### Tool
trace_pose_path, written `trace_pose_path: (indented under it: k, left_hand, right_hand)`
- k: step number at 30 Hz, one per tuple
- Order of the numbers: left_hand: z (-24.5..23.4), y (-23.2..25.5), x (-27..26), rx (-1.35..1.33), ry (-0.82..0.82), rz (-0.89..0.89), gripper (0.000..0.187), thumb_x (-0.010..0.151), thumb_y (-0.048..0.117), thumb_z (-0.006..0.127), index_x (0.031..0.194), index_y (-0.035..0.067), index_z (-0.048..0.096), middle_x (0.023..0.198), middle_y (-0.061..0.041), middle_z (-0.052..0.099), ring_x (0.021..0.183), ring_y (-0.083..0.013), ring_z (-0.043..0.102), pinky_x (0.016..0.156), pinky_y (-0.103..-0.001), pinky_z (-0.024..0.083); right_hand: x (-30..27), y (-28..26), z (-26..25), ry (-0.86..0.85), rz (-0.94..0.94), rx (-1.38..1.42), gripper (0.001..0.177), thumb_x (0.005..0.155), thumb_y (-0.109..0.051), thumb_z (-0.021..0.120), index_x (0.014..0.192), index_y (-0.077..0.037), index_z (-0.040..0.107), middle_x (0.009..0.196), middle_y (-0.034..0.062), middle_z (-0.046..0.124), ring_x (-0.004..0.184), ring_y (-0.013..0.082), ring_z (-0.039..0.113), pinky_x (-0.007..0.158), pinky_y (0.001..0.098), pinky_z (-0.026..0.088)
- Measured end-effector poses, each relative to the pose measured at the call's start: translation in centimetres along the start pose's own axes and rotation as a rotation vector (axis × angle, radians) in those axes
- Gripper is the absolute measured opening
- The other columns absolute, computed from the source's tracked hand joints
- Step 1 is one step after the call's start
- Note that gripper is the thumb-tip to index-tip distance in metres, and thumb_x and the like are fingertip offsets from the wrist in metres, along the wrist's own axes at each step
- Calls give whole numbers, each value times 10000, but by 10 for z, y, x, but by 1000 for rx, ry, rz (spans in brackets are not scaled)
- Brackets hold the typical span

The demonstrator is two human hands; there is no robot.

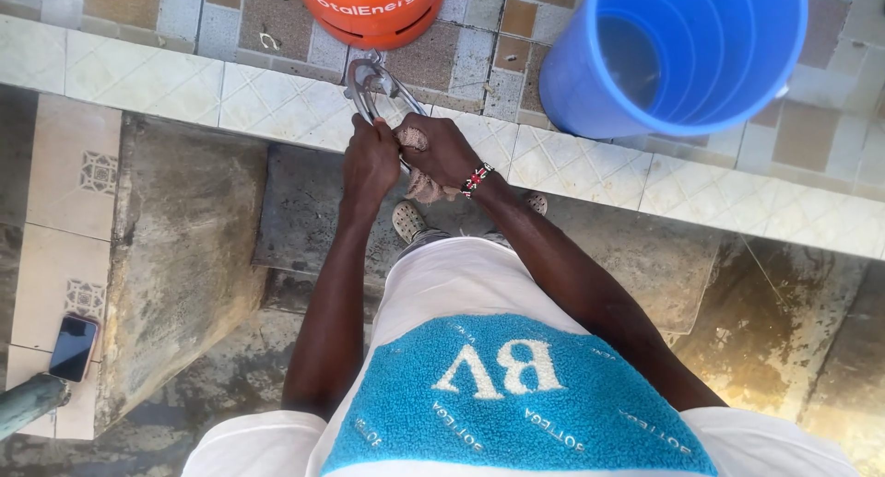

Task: Cleaning a metal gas stove burner support with water and a cloth.

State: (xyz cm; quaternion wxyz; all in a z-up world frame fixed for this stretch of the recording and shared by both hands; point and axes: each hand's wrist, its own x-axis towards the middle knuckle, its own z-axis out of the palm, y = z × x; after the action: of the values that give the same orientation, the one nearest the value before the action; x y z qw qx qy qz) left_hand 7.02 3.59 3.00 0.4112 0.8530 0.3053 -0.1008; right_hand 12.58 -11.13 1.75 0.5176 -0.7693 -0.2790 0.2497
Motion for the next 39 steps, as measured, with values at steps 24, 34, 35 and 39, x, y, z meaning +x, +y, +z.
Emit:
trace_pose_path:
  k: [24, 34, 35, 39]
  left_hand:
    - [-24, -53, 28, -309, -48, -52, 347, 1094, 318, 375, 1153, 3, 508, 874, -91, 552, 722, -189, 559, 609, -398, 502]
    - [-35, -26, 33, -210, -71, -14, 321, 1094, 298, 360, 1142, 14, 501, 861, -61, 567, 685, -157, 582, 567, -372, 525]
    - [-35, -20, 30, -192, -77, -24, 318, 1099, 292, 348, 1146, 18, 503, 850, -78, 566, 672, -167, 577, 573, -380, 519]
    - [-42, 14, 12, -121, -85, -83, 338, 1094, 283, 315, 1164, 6, 495, 826, -96, 568, 658, -200, 583, 635, -442, 494]
  right_hand:
    - [-7, -57, -16, -288, 514, 136, 573, 937, -211, 513, 1500, -299, 448, 1006, 115, 746, 807, 397, 790, 741, 468, 607]
    - [-4, 53, 10, -4, 42, 107, 315, 901, -225, 787, 1114, -33, 657, 931, 131, 722, 862, 228, 711, 812, 388, 587]
    - [0, 42, 8, -18, 11, 120, 309, 898, -247, 794, 1093, -42, 669, 924, 128, 728, 837, 219, 719, 788, 378, 593]
    - [9, 12, 10, 116, -180, 8, 262, 922, -250, 834, 1029, -48, 706, 902, 155, 746, 841, 246, 742, 781, 383, 571]
